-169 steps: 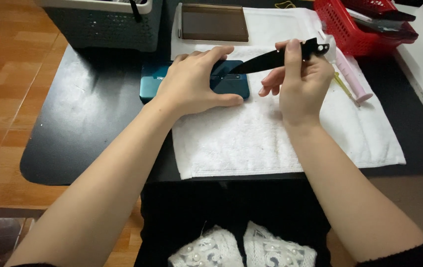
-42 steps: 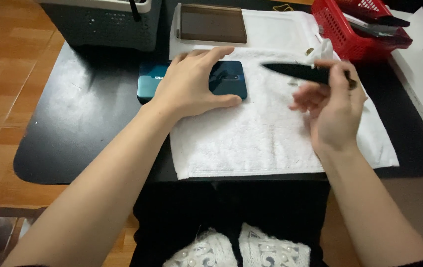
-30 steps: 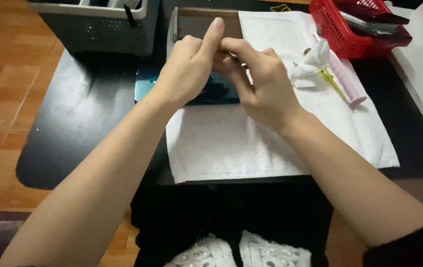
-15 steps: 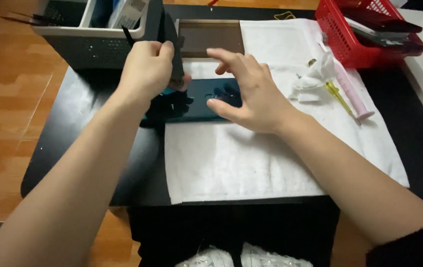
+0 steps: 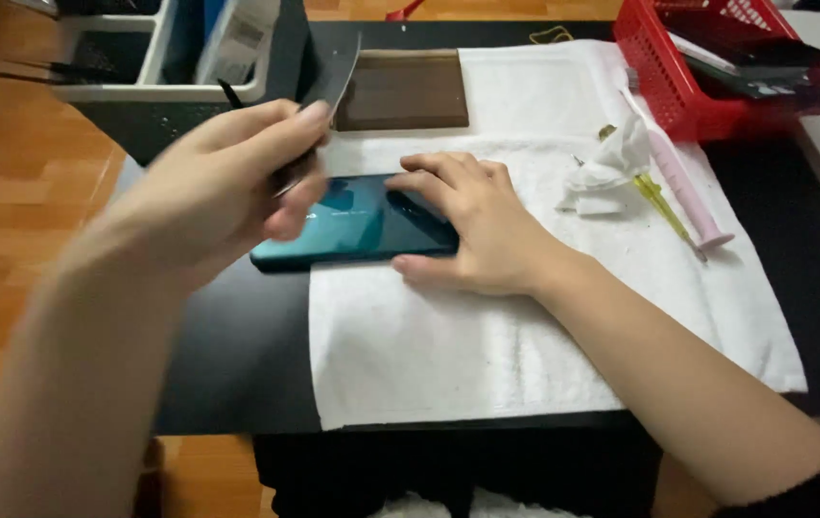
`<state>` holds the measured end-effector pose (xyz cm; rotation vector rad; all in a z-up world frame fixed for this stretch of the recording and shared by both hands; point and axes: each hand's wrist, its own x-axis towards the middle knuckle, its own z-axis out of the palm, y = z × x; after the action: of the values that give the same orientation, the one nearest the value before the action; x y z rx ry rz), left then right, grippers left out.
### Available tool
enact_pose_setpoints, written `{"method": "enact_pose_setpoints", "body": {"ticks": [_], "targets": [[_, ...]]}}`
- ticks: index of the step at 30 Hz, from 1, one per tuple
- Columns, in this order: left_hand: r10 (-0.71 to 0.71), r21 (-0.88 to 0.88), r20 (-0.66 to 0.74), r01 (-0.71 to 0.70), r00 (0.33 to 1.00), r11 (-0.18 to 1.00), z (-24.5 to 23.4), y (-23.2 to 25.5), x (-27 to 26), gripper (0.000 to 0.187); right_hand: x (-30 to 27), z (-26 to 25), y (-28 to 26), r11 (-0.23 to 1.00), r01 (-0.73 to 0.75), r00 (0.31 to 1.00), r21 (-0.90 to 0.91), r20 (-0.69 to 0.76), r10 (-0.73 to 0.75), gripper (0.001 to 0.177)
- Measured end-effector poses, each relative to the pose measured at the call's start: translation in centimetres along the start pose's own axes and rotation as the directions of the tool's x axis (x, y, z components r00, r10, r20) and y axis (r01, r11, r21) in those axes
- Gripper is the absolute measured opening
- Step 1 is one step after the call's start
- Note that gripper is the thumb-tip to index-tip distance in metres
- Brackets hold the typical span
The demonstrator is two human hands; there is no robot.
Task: Disassembling a smartphone by prying off the back cover and manipulating internal components using a knife and a small tool.
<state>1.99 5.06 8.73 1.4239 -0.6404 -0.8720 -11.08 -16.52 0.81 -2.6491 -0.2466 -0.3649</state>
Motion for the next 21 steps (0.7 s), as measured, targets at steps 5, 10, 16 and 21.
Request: {"method": "enact_pose_setpoints", "body": {"ticks": [5, 10, 16, 21], "targets": [[0.099, 0.185, -0.201, -0.061, 0.975, 0.981, -11.1, 1.5, -3.8, 0.02, 0.2, 0.1, 0.4, 1.0, -0.014, 1.0, 0.005, 0.013, 0.014, 0.073], [0.208, 0.619, -0.493, 0.173, 0.845, 0.766, -26.5, 3.0, -0.7, 0.04, 0.1, 0.0, 0.2, 0.999, -0.046, 0.999, 0.026, 0.01, 0.045, 0.068], [0.158, 0.395, -0.911, 0.693, 0.381, 0.603, -58.2, -3.4, 21.7, 0.056, 0.1, 0.2, 0.3, 0.997, -0.05, 0.999, 0.053, -0.003, 0.05, 0.068], [0.559, 0.954, -0.286, 0.286, 0.778, 0.09, -30.1, 5.3, 8.2, 0.032, 0.1, 0.4, 0.6, 0.999, -0.033, 0.999, 0.029, -0.008, 0.033, 0.069]]}}
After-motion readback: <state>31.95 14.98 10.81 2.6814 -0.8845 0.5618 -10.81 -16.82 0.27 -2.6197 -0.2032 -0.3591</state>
